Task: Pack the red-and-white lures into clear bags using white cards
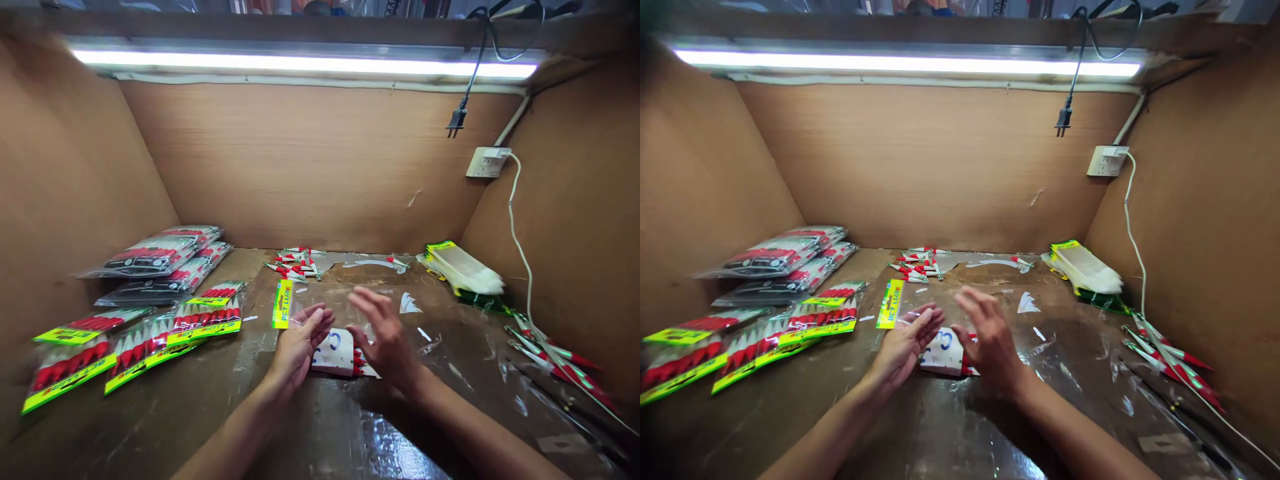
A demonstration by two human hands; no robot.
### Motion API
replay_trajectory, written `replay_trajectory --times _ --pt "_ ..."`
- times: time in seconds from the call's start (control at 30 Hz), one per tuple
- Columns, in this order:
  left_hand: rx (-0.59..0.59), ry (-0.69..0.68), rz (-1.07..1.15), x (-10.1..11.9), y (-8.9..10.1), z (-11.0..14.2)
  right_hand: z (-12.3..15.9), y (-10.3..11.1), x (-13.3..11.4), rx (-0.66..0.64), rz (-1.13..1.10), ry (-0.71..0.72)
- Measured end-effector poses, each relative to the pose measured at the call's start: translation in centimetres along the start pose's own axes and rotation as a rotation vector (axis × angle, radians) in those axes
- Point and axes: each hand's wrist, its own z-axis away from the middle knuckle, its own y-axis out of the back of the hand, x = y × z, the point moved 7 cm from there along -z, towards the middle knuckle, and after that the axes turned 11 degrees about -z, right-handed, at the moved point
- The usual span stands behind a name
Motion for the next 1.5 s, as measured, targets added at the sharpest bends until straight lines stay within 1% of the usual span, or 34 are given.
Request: replay_trajectory --times 0.03,0.07,0.1,0.13,0.17,0.2,0.23,0.33,0.37,0.43,0.5,0.57,0.63,0.7,0.77,0.83,0.9,0.93,0.97,1.03,1.1,1.13,1.17,1.23,1.27,1.33,1.4,1.43,1.5 --pt "0.041 -0.029 0.011 0.2 0.7 -0.2 0.0 0.5 1.3 0.076 -0.123 -0.122" --pt "0.069 -0.062 0.017 0.5 1.2 -0.2 0.1 0.5 2.8 0.098 -0.273 -0.257" --pt "0.086 -0.089 0.019 0.7 1.6 -0.2 0.4 0.1 4.2 0.073 -0.437 -0.39" --pt "0.092 -0.102 0.015 0.8 1.8 -0.2 0.8 -0.7 5.2 0.02 -0.594 -0.506" --pt "0.093 -0.106 0.004 0.8 1.8 0.0 1.3 -1.4 5.8 -0.035 -0.721 -0.596" --pt "0.09 -0.102 -0.012 0.8 1.8 0.1 1.7 -2.0 6.2 -0.072 -0.805 -0.659" --pt "0.088 -0.096 -0.026 0.8 1.8 0.3 2.1 -2.2 6.4 -0.071 -0.849 -0.694" --pt "0.033 -0.043 -0.001 0.6 1.3 0.6 2.4 -1.9 6.5 0.029 -0.865 -0.69" --pt "0.009 -0.031 0.029 0.6 1.2 0.7 2.4 -1.7 6.3 0.04 -0.861 -0.681" --pt "0.006 -0.047 0.072 0.9 1.3 0.8 2.3 -1.7 6.0 0.007 -0.853 -0.677" --pt "0.075 -0.11 0.055 1.4 2.0 0.9 2.4 -1.8 5.7 -0.048 -0.86 -0.68" --pt "0.144 -0.156 0.003 1.5 2.5 1.1 2.6 -2.0 5.5 -0.077 -0.902 -0.686" --pt "0.175 -0.179 -0.063 1.3 2.7 1.5 3.0 -2.4 5.5 -0.093 -0.972 -0.711" --pt "0.184 -0.181 -0.133 1.2 2.8 2.1 3.6 -3.2 5.3 -0.115 -1.068 -0.755" --pt "0.16 -0.163 -0.189 1.4 3.2 3.0 4.1 -3.9 5.0 -0.141 -1.159 -0.794" --pt "0.125 -0.155 -0.183 2.4 4.4 4.2 4.4 -4.4 4.7 -0.17 -1.182 -0.814" --pt "0.113 -0.169 -0.128 4.1 6.7 5.3 4.6 -4.7 4.5 -0.214 -1.135 -0.821" --pt "0.096 -0.156 -0.116 5.0 7.9 5.7 4.7 -4.8 4.4 -0.234 -1.103 -0.819" --pt "0.054 -0.128 -0.131 5.7 8.9 5.9 4.7 -5.0 4.3 -0.252 -1.073 -0.815" --pt "-0.058 -0.08 -0.253 6.7 10.3 5.8 4.8 -5.4 3.9 -0.291 -1.02 -0.798" --pt "-0.098 -0.09 -0.51 7.1 11.1 4.9 4.9 -5.9 3.4 -0.325 -0.965 -0.782" --pt "-0.134 -0.086 -0.638 6.8 11.0 4.3 4.9 -6.2 3.1 -0.341 -0.943 -0.782" --pt "-0.2 -0.066 -0.742 6.1 10.5 3.6 5.0 -6.5 2.8 -0.359 -0.928 -0.784" --pt "-0.328 -0.038 -0.881 4.5 9.4 2.4 4.8 -6.7 2.4 -0.38 -0.906 -0.779" --pt "-0.355 -0.043 -0.923 3.9 9.0 1.8 4.6 -6.5 2.3 -0.372 -0.887 -0.764" --pt "-0.362 -0.064 -0.948 3.5 8.8 1.0 3.7 -5.6 2.5 -0.311 -0.809 -0.699" --pt "-0.357 -0.092 -0.988 3.8 9.1 0.5 2.7 -4.4 3.1 -0.241 -0.69 -0.621" --pt "-0.357 -0.11 -1.036 4.1 9.4 0.4 2.4 -4.1 3.4 -0.233 -0.645 -0.597" --pt "-0.361 -0.148 -1.16 5.0 9.8 0.2 2.4 -4.5 4.1 -0.27 -0.625 -0.6"
